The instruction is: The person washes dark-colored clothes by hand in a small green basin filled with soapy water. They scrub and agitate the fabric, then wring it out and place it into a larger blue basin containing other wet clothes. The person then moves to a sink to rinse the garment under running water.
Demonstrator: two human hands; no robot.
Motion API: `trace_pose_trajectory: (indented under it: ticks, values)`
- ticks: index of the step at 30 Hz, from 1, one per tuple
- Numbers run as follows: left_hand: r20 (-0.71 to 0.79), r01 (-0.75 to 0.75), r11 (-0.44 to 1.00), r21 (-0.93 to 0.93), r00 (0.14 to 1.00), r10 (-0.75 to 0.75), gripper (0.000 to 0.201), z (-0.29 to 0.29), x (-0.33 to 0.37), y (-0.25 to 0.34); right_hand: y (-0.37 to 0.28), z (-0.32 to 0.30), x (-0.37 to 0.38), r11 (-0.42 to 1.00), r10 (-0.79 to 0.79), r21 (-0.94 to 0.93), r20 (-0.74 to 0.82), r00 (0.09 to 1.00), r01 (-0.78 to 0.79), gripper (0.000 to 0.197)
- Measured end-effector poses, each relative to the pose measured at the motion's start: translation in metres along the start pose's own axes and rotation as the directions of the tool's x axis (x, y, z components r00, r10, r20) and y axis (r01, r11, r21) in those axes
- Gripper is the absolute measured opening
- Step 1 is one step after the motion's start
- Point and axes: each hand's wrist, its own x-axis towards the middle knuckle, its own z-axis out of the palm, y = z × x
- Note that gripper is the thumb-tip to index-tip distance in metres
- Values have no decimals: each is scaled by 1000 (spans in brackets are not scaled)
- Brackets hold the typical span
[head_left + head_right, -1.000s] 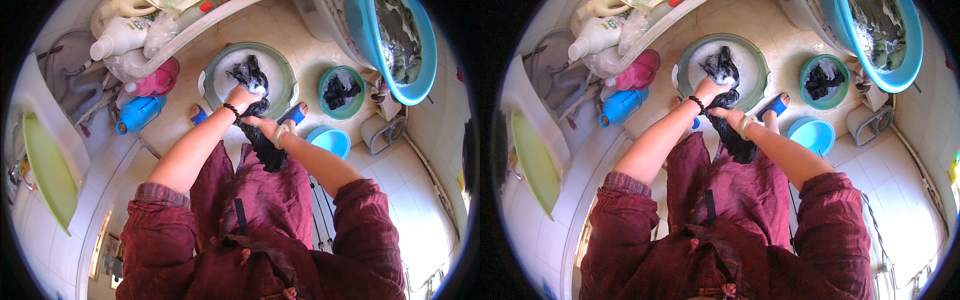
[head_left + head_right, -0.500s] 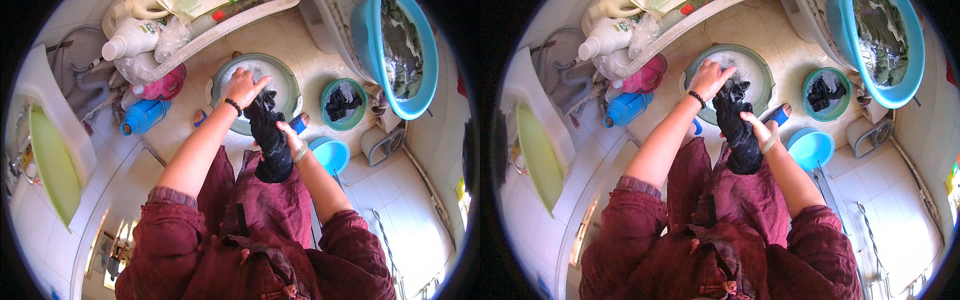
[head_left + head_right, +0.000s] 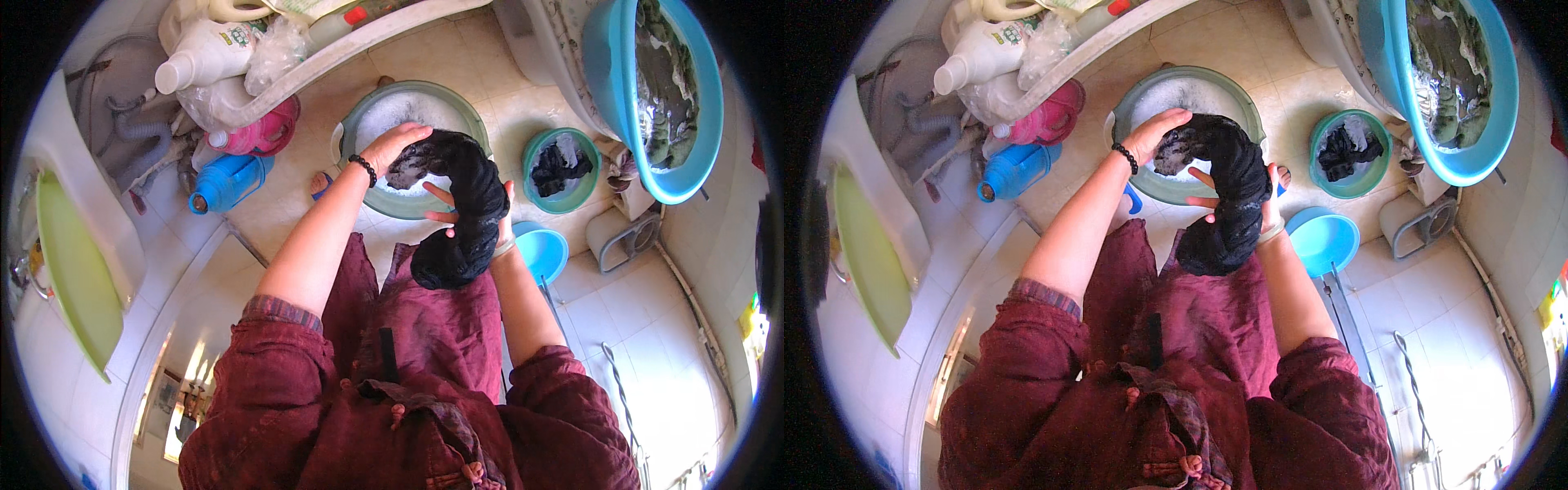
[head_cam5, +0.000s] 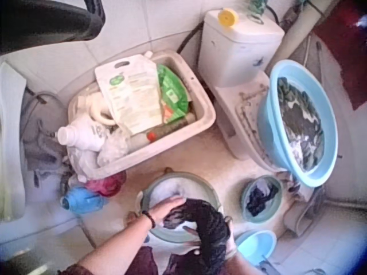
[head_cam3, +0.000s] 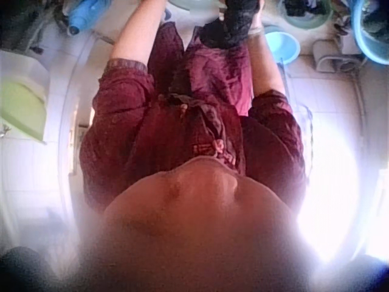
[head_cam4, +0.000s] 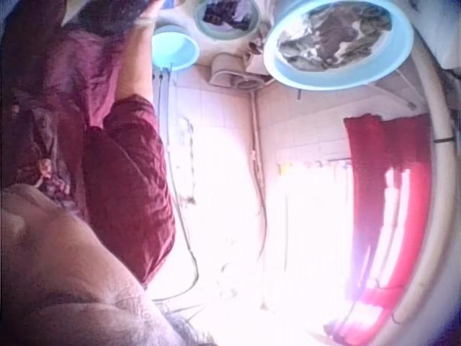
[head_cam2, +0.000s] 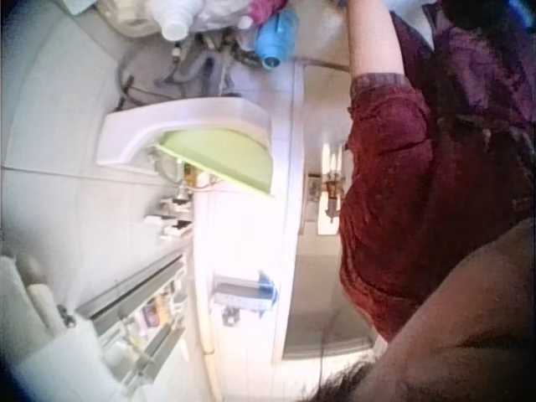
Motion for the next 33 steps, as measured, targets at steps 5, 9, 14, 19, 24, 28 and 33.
trace_pose_trajectory:
  ticks: [5, 9, 14, 19, 24, 28, 33]
  values:
    - [-157, -135, 931, -340, 984, 86, 32, 16, 1, -31, 21, -10, 14, 999, -19, 47, -126, 992, 25, 87]
    - [-476, -94, 966, 239, 856, 201, 40, 53, -25, -41, 24, -48, 19, 972, -236, -75, -292, 927, 224, 93]
    - [-136, 17, 193, 981, 769, 624, 45, 59, -55, -33, 41, -36, 21, 928, -373, -144, -368, 851, 345, 91]
    - [-364, -195, 981, 24, 912, 190, 69, 16, -59, -28, 45, -10, 17, 987, -162, -2, -74, 984, 162, 84]
    - [83, -211, 790, -575, 946, 314, 62, 30, -46, -50, 52, 11, 16, 997, -68, 44, -25, 997, 69, 82]
    - [156, -200, 730, -653, 908, 388, 71, 31, -41, -38, 55, 12, 17, 994, -99, 38, -73, 992, 102, 79]
    - [144, -194, 854, -483, 944, 296, 71, 23, -44, -35, 52, 2, 14, 992, -98, 56, -197, 976, 111, 78]
